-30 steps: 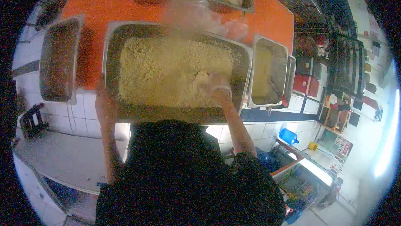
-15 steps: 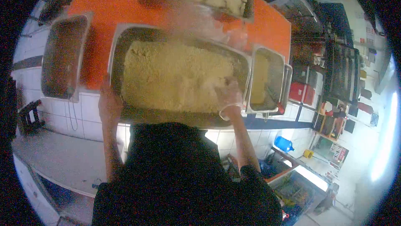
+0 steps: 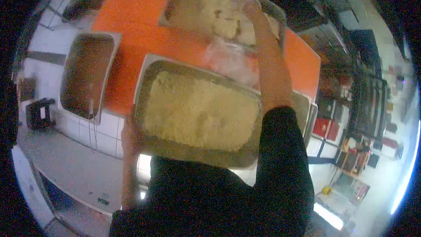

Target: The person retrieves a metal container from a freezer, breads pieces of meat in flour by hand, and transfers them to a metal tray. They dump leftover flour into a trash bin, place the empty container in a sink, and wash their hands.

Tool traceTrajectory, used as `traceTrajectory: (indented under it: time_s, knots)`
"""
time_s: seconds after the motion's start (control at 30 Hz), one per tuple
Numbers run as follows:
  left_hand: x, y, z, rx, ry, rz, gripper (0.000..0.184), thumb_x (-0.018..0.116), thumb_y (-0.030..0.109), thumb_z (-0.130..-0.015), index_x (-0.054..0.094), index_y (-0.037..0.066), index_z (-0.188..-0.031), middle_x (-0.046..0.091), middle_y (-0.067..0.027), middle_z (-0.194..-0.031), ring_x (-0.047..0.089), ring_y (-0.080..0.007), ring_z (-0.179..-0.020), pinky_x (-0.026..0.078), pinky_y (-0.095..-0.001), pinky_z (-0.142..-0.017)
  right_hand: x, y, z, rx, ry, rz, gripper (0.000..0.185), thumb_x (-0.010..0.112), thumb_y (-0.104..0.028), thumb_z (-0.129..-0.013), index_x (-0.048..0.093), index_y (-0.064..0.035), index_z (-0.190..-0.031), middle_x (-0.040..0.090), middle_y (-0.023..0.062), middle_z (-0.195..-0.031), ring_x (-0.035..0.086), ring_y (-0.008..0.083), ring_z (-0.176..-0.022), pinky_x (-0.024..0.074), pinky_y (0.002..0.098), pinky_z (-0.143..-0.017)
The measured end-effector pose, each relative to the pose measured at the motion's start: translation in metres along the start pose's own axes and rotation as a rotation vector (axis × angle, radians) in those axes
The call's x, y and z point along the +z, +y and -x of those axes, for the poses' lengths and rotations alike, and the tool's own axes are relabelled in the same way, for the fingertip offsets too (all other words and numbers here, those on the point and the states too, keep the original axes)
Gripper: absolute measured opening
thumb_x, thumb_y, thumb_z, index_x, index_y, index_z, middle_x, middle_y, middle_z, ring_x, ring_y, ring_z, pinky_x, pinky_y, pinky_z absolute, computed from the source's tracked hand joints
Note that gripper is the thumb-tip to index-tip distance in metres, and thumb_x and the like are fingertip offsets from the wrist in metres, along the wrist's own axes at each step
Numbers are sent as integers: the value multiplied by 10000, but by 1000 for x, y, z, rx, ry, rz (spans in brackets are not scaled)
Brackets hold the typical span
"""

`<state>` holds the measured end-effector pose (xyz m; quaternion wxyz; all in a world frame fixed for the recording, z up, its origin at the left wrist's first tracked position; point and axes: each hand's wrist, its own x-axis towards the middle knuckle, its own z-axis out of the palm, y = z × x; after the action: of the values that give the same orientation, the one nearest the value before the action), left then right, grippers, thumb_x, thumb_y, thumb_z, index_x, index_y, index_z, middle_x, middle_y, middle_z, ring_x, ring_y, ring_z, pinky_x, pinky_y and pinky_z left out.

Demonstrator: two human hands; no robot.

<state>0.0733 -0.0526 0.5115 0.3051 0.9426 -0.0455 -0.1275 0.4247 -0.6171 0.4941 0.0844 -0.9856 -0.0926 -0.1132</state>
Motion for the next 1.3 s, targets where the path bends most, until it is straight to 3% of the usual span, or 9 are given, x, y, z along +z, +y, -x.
traceTrajectory:
  time_s: [0.1, 0.2, 0.47, 0.67, 0.8, 0.83, 0.97, 1.1, 1.3]
  knots:
    - [1, 1, -2, -33, 2, -71, 769, 532, -51, -791, 304, 126, -1504, 501, -259, -1359, 589, -477, -1095, 536, -512, -853, 19, -64, -57, 342, -57, -933, 310, 599, -302, -933, 681, -54, -1100, 694, 150, -1120, 661, 259, -1015, 497, 388, -874]
    - [9, -8, -4, -89, -27, -125, 780, 559, -52, -778, 312, 110, -1499, 512, -241, -1354, 592, -470, -1095, 537, -509, -852, 14, -102, -74, 446, -228, -392, 512, 521, -442, -967, 438, -154, -1381, 368, 121, -1442, 356, 320, -1313, 328, 477, -1065]
    - [7, -4, -2, 69, 59, -34, 792, 541, -71, -784, 288, 107, -1512, 530, -251, -1288, 588, -484, -1055, 546, -502, -800, -127, -237, 140, 260, -111, 61, 378, 585, -382, -940, 676, -60, -1115, 685, 167, -1086, 648, 319, -1009, 495, 429, -860]
    - [7, -2, 2, 85, 77, -87, 768, 524, -73, -786, 306, 108, -1499, 496, -280, -1334, 596, -499, -1017, 541, -528, -782, 5, -290, 402, 167, -561, -26, 398, 554, -382, -949, 656, -52, -1148, 673, 179, -1120, 636, 341, -1060, 491, 457, -902]
    - [1, 11, 4, 63, 82, 34, 754, 526, -78, -792, 310, 103, -1491, 495, -276, -1320, 606, -499, -977, 538, -534, -775, 15, -288, 425, 192, 81, -84, 426, 567, -450, -940, 697, -60, -1052, 699, 168, -1003, 660, 352, -965, 506, 453, -821]
    - [1, 13, 6, 98, 104, -11, 751, 533, -76, -791, 314, 102, -1487, 500, -271, -1302, 612, -493, -961, 540, -530, -766, -4, -277, 425, 275, -321, -120, 406, 509, -407, -960, 657, -49, -1081, 688, 198, -1049, 652, 379, -1008, 505, 488, -856]
    - [0, 10, 5, 44, 56, -89, 748, 564, -73, -785, 327, 100, -1472, 516, -249, -1253, 625, -477, -936, 551, -511, -744, -23, -281, 417, 381, -947, -26, 395, 471, -411, -979, 620, -72, -1115, 692, 212, -1058, 659, 394, -1008, 512, 513, -879]
    - [-8, 19, 6, 5, 47, -76, 765, 593, -63, -769, 328, 96, -1469, 520, -239, -1250, 630, -470, -924, 555, -503, -738, -7, -243, 466, 278, -381, -658, 340, 533, -246, -993, 605, -73, -1277, 682, 143, -1086, 668, 235, -989, 556, 437, -767]
    - [-12, 21, 6, 9, 71, -101, 744, 572, -70, -783, 330, 80, -1471, 530, -230, -1251, 633, -461, -935, 557, -499, -735, -124, -218, 314, 492, -210, -568, 372, 646, -302, -932, 624, -76, -1227, 678, 111, -1152, 654, 200, -1037, 553, 387, -808]
